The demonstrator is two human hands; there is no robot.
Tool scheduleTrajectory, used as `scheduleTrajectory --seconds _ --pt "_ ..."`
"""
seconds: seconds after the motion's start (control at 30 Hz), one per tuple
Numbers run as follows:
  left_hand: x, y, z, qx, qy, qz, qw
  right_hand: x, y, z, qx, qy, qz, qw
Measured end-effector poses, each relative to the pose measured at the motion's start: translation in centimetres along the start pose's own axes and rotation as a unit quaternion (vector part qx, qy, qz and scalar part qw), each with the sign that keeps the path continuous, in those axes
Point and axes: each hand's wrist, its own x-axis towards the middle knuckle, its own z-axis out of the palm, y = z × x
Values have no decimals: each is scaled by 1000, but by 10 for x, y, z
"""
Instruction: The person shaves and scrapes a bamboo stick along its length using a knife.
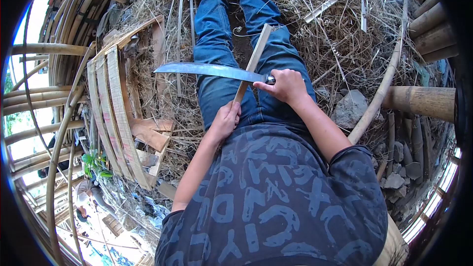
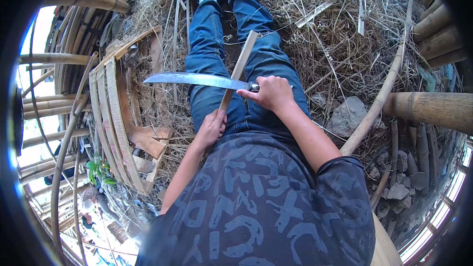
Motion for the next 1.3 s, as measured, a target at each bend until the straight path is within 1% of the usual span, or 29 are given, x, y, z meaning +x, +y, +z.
scheduleTrajectory --seconds 0.1,0.17,0.23,0.33,0.37,0.43,0.5,0.6,0.67,0.77,0.83,0.87,0.93,1.07,1.13,1.2,1.3 --pt "-1 -4 2 26 14 21 999 -2 -1 0 -20 0 10 1000" --pt "-3 -5 2 43 26 33 998 -2 1 2 -10 26 -1 1000" --pt "-6 -2 4 92 40 58 993 -3 4 4 -9 30 -4 1000" --pt "-12 -1 6 88 47 72 992 -5 5 9 -14 45 -6 999" --pt "-14 -1 6 87 48 70 993 -6 4 10 -18 56 -4 998" --pt "-19 -1 3 69 42 23 996 -6 2 11 -25 51 -6 998" --pt "-24 -1 2 57 40 19 997 -7 1 11 -32 47 -7 998" --pt "-35 -3 -1 32 41 0 999 -2 1 8 -36 47 8 998" --pt "-42 -3 -4 19 44 -18 999 2 0 5 -3 42 45 998" --pt "-47 -3 -6 24 49 -9 998 -1 -3 6 -23 36 30 999" --pt "-49 -10 -11 17 24 -30 999 -3 -3 5 -34 39 21 998" --pt "-49 -13 -11 17 25 -30 999 -3 -3 5 -37 30 11 999" --pt "-48 -16 -11 17 11 21 1000 -2 -5 4 -38 23 0 999" --pt "-44 -5 -11 -3 5 -5 1000 -4 -7 -2 -15 21 -8 1000" --pt "-38 1 -15 -21 -13 -34 999 -2 -8 -8 -7 16 -5 1000" --pt "-25 3 -14 -24 -24 -21 999 -1 -6 -14 29 7 8 1000" --pt "-5 15 -5 -24 -34 4 999 7 6 -18 48 7 17 999"
